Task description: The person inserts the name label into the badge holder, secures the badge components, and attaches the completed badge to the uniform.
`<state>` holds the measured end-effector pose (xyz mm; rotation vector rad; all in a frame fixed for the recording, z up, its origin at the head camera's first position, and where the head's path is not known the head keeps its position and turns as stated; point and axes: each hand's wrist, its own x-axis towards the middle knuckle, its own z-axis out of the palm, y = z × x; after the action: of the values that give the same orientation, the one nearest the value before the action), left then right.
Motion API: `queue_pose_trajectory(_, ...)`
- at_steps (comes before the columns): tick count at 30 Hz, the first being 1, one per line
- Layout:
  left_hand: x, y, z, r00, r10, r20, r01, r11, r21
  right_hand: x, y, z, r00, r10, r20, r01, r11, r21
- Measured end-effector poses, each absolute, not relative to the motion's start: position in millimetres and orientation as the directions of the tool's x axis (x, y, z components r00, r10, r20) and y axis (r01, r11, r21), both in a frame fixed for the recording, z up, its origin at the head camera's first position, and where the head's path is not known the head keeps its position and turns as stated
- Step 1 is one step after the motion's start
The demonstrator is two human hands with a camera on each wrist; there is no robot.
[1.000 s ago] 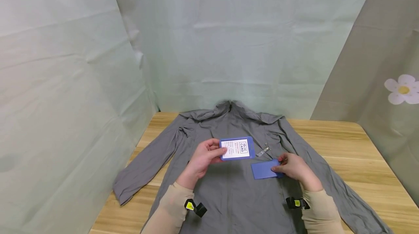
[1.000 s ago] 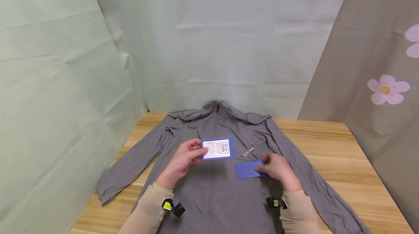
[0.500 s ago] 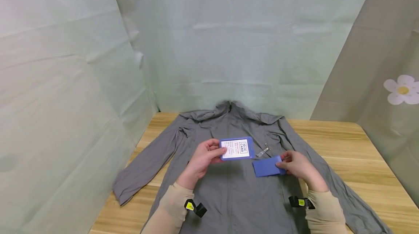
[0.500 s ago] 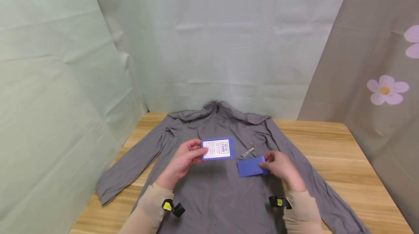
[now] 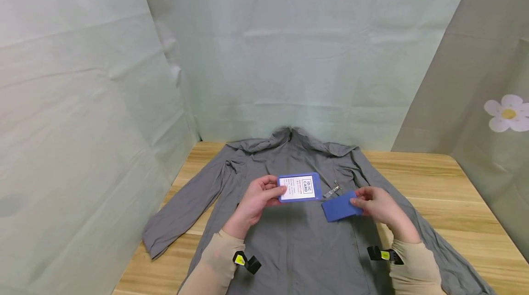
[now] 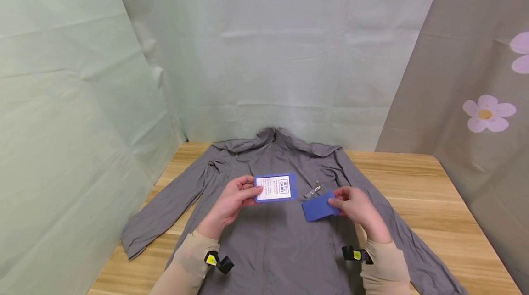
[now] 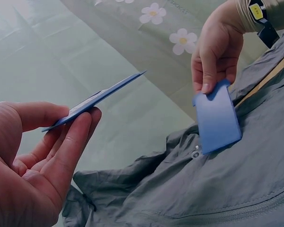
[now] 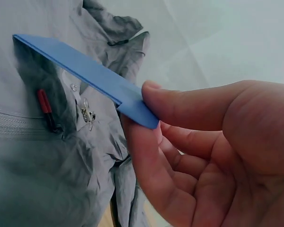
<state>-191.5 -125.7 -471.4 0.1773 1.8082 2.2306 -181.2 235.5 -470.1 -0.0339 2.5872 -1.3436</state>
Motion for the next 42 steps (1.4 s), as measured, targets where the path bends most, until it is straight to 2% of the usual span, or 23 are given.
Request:
queue_pose_trajectory(15,-192,-124,-470,-0.956,0.286,-0.071,-0.127,-0.181,0.975,-181,238,-466,-0.984,-0.070,-0.165,0.095,0.575,-0.813)
queue_pose_trajectory(22,-193,-123,-470,-0.953,0.294,-0.072,-0.129,-0.179,0.975,-180,243,-460,-0.990,-0.075,-0.117,0.056,0.553,-0.831)
queue_pose_trajectory(34,-195,-120,-473,-0.953,0.292,-0.074,-0.134,-0.189,0.973,-183,236,-452,-0.997,-0.029,-0.067,0.055,0.303,-0.951)
queue_pose_trajectory(42,-196,-120,-476,-0.954,0.290,-0.077,-0.138,-0.196,0.971,-184,233,-446,-0.999,-0.009,-0.053,0.051,0.161,-0.986)
